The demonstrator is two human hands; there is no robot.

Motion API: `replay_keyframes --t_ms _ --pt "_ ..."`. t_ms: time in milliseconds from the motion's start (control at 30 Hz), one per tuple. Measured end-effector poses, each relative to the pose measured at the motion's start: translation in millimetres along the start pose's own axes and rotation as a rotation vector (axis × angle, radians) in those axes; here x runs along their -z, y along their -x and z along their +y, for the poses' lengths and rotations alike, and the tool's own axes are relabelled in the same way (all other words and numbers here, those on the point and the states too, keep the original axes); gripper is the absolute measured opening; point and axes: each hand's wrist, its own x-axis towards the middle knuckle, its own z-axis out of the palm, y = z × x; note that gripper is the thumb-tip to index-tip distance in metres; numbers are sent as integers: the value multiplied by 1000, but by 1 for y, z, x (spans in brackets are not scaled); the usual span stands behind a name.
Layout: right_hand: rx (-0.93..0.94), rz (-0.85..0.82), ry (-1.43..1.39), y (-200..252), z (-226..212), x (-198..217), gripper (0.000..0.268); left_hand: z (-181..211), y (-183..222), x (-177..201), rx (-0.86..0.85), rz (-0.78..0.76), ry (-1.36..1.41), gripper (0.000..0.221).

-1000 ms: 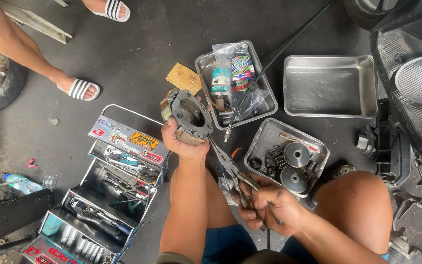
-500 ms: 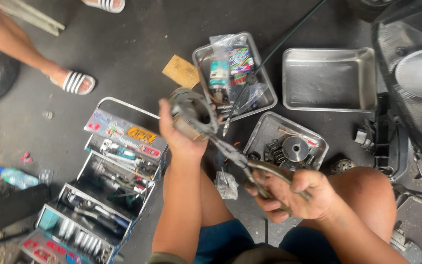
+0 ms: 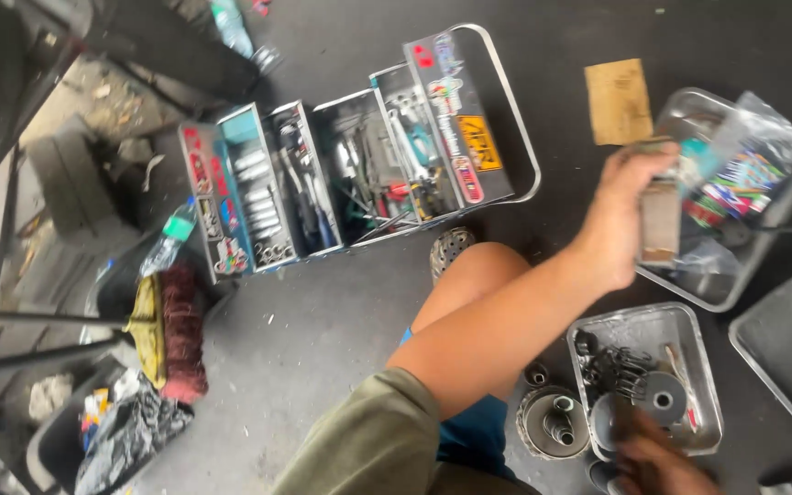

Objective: Removing tension springs from a motorcycle clutch assembly using needle-nose pliers.

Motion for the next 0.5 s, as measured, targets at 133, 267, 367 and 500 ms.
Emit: replay_keyframes --t_ms 133,267,367,500 --pt "173 -220 463 -88 23 -64 27 13 10 -4 114 33 -58 90" --pt "318 15 883 -181 53 -57 34 38 27 -13 274 119 -159 90" --pt "450 223 1121 -231 48 -20 39 47 39 -22 310 7 -256 91" --pt "628 507 1416 -243 5 11 46 110 72 -41 557 47 -370 112"
